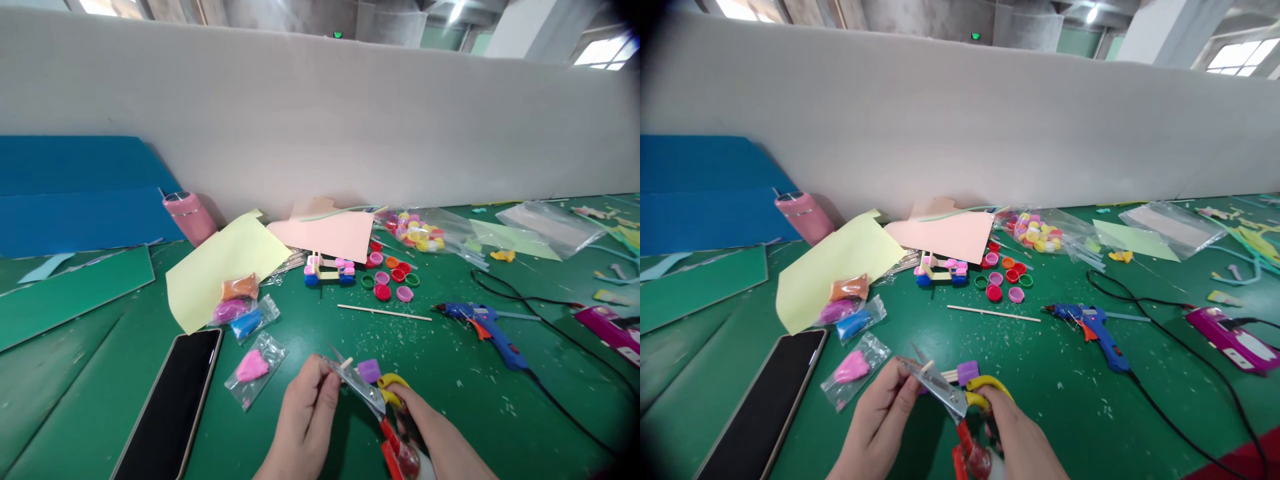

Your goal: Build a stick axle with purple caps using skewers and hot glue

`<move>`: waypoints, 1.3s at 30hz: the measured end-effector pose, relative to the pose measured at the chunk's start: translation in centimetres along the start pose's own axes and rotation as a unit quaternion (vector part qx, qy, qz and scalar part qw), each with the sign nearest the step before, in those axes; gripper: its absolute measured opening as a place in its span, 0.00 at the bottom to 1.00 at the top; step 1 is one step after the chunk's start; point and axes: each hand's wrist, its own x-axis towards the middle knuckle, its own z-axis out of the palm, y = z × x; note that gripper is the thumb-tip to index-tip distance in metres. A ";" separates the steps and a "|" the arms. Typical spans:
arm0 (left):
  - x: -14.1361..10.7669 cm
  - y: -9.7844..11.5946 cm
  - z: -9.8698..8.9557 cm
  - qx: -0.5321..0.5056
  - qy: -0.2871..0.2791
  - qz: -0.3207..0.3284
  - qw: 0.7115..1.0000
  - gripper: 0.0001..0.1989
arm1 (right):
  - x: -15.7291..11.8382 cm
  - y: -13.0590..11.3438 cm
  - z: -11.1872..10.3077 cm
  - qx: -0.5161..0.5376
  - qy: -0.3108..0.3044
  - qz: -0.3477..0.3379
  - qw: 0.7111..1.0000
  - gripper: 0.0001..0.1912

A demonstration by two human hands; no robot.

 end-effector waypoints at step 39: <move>0.0 -0.6 -0.2 -0.301 -0.137 -0.114 0.937 0.13 | -0.3 0.6 0.1 -0.116 0.072 -0.054 0.989 0.22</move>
